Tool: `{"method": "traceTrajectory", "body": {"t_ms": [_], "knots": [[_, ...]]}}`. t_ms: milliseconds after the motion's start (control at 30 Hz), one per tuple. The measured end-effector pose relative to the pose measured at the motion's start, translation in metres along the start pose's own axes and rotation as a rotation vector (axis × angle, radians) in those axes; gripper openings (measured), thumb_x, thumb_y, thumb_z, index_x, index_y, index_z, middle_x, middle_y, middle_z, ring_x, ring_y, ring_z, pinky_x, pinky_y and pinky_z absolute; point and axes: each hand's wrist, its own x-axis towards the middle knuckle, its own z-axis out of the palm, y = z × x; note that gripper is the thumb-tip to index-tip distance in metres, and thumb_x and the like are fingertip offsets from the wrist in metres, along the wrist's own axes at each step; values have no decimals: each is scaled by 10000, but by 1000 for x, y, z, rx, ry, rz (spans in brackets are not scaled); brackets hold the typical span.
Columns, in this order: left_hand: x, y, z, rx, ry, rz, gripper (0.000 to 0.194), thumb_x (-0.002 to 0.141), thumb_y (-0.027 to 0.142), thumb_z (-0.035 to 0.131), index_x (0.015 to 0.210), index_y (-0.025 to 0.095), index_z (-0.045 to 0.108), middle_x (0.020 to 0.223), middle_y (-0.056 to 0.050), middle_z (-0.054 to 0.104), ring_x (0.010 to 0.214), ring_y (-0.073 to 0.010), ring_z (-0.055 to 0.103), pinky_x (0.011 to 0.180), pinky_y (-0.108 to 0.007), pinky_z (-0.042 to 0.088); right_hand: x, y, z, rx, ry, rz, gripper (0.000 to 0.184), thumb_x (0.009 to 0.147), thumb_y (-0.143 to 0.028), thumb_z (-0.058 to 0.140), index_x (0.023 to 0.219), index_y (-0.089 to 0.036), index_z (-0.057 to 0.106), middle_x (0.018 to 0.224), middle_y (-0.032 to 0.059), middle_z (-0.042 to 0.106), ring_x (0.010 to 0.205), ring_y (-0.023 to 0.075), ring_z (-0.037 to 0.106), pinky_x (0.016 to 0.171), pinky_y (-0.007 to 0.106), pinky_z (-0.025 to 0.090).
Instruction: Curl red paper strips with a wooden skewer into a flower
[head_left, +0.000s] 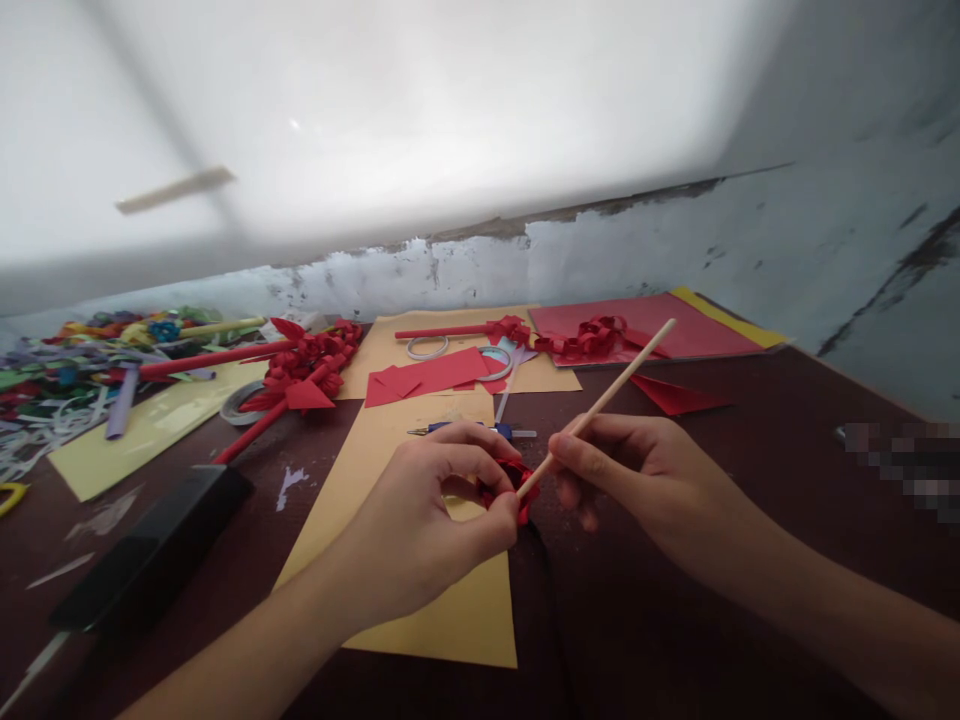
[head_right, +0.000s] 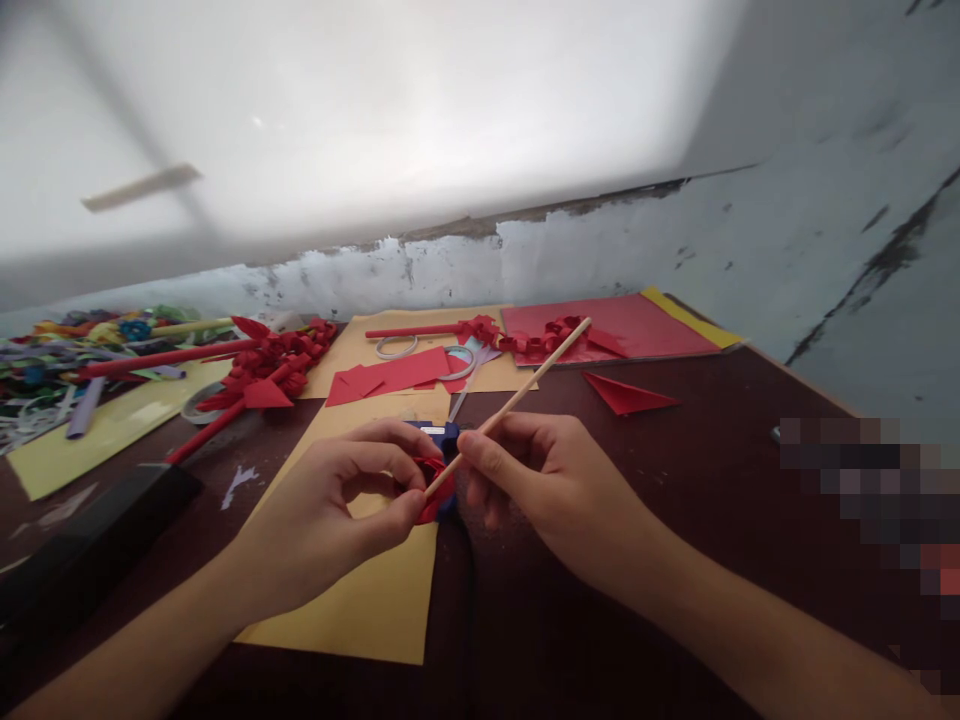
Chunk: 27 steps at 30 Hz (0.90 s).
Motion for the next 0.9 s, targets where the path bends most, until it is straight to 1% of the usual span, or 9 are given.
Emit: {"method": "traceTrajectory", "body": {"t_ms": [267, 433, 567, 700, 900], "knots": [[1, -1, -1, -3, 19, -4, 102, 828, 117, 728, 749, 169, 767, 1074, -73, 705, 979, -190, 710, 765, -243, 628, 0, -2, 0, -21, 15, -17, 349, 961, -493, 728, 770, -201, 738, 682, 1, 696, 576, 118, 612, 584, 233, 500], [0, -2, -2, -8, 14, 13, 112, 788, 79, 760, 742, 181, 762, 1069, -63, 693, 1056, -205, 705, 805, -238, 636, -1, -2, 1, -9, -11, 1, 324, 962, -482, 729, 800, -202, 737, 709, 11, 720, 598, 127, 635, 589, 234, 506], [0, 0, -3, -38, -3, 9, 122, 830, 83, 713, 784, 183, 764, 1102, -59, 689, 1035, -188, 707, 819, -242, 636, -1, -1, 1, -2, -8, -7, 319, 967, -475, 726, 796, -207, 741, 717, 7, 727, 602, 121, 635, 602, 227, 508], [-1, 3, -4, -47, -14, -12, 143, 887, 131, 675, 805, 192, 775, 1110, -63, 693, 1066, -199, 698, 820, -247, 629, -1, -1, 0, -14, 25, -25, 292, 959, -461, 743, 805, -214, 762, 724, -5, 723, 613, 109, 631, 609, 209, 503], [-1, 0, -4, -63, -12, -15, 102, 876, 145, 707, 805, 186, 768, 1135, -71, 678, 1080, -213, 697, 827, -256, 629, -2, -2, -1, -14, 43, -40, 286, 959, -455, 747, 809, -212, 771, 731, -6, 720, 605, 105, 625, 596, 210, 498]]}}
